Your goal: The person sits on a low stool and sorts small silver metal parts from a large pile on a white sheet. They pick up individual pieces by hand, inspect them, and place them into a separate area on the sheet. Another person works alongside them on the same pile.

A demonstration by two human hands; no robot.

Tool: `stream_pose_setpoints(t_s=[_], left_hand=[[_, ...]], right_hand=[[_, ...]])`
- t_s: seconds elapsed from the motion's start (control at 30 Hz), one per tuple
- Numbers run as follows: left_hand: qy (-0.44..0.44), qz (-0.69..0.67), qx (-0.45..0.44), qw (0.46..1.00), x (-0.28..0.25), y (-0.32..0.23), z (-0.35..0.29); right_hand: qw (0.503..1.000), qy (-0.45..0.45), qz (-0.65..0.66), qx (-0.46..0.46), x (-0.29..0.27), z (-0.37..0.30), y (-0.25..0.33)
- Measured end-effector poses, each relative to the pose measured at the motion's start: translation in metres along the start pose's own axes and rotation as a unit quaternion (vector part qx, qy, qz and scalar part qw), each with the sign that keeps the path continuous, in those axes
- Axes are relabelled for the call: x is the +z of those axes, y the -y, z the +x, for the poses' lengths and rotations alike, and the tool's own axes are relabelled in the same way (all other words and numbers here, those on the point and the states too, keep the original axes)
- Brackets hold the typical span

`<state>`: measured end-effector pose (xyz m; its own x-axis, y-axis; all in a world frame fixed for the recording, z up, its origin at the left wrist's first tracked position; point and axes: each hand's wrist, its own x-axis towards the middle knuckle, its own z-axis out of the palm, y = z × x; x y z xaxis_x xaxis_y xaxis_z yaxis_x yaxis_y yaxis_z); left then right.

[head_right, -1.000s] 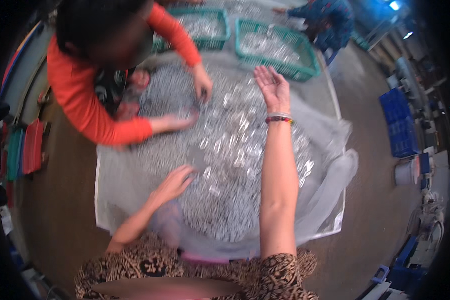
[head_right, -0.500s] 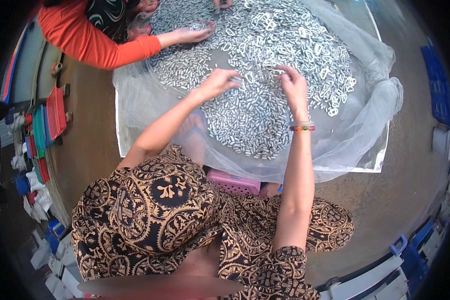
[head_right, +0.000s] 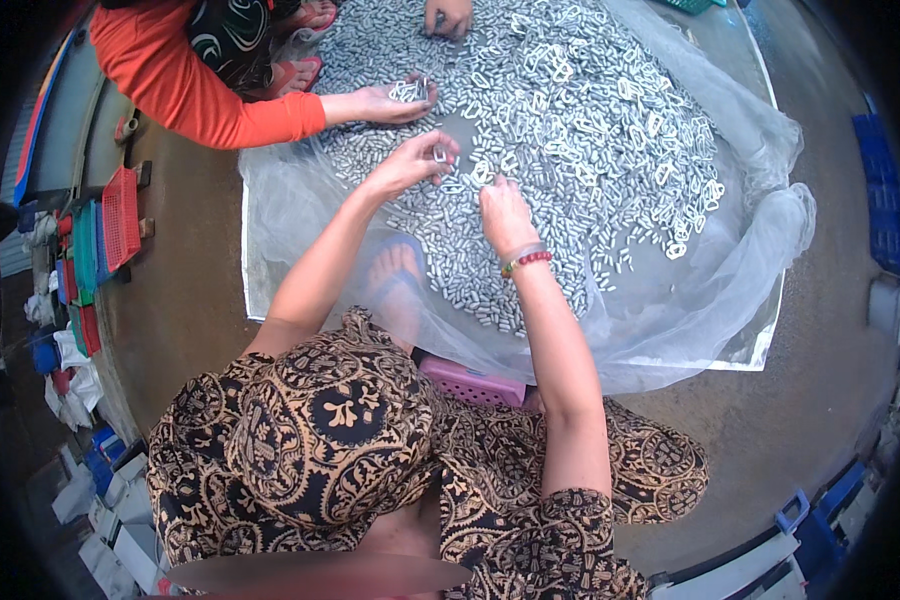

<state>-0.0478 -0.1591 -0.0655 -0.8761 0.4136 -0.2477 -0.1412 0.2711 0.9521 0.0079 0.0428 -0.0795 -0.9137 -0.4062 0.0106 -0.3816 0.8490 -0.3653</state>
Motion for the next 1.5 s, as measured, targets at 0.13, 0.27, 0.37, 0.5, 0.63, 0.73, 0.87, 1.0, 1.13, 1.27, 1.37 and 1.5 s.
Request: stream_pose_setpoints(t_s=[0.13, 0.27, 0.37, 0.5, 0.63, 0.73, 0.87, 1.0, 1.13, 1.27, 1.37, 1.5], left_hand=[[0.043, -0.248, -0.153, 0.956, 0.006, 0.0, -0.006], [0.011, 0.148, -0.085, 0.985, 0.017, 0.003, -0.009], [-0.075, 0.395, 0.082, 0.912, 0.022, 0.01, -0.008], [0.056, 0.371, -0.001, 0.927, 0.018, 0.024, 0.001], [0.019, 0.424, 0.066, 0.903, 0.015, 0.037, -0.002], [0.032, 0.444, 0.023, 0.895, 0.011, 0.045, 0.0], [0.039, 0.502, 0.068, 0.861, 0.0, 0.032, 0.011], [0.059, 0.43, 0.042, 0.9, -0.011, 0.027, 0.009], [-0.047, 0.39, 0.087, 0.915, -0.005, 0.041, -0.001], [-0.093, 0.416, 0.105, 0.898, -0.003, 0.054, -0.004], [-0.071, 0.478, 0.087, 0.871, -0.009, 0.05, 0.001], [-0.082, 0.439, 0.069, 0.892, -0.015, 0.033, 0.0]], right_hand=[[0.989, 0.03, 0.141, 0.04, -0.011, -0.016, -0.025], [0.791, 0.015, 0.541, 0.286, -0.041, -0.027, -0.049], [0.741, -0.024, 0.593, 0.313, -0.054, -0.028, -0.048], [0.761, -0.047, 0.583, 0.281, -0.049, -0.025, -0.043], [0.974, -0.057, 0.211, 0.052, -0.026, -0.024, -0.038], [0.989, 0.052, 0.124, 0.065, 0.011, -0.033, -0.003], [0.976, -0.029, 0.179, 0.119, 0.011, -0.026, -0.008], [0.896, -0.092, 0.384, 0.204, -0.014, -0.02, -0.032], [0.593, -0.062, 0.771, 0.225, -0.03, -0.024, -0.041], [0.503, -0.045, 0.834, 0.224, -0.036, -0.023, -0.034], [0.515, -0.088, 0.827, 0.207, -0.04, -0.017, -0.032], [0.712, -0.083, 0.654, 0.24, -0.043, -0.011, -0.044]])
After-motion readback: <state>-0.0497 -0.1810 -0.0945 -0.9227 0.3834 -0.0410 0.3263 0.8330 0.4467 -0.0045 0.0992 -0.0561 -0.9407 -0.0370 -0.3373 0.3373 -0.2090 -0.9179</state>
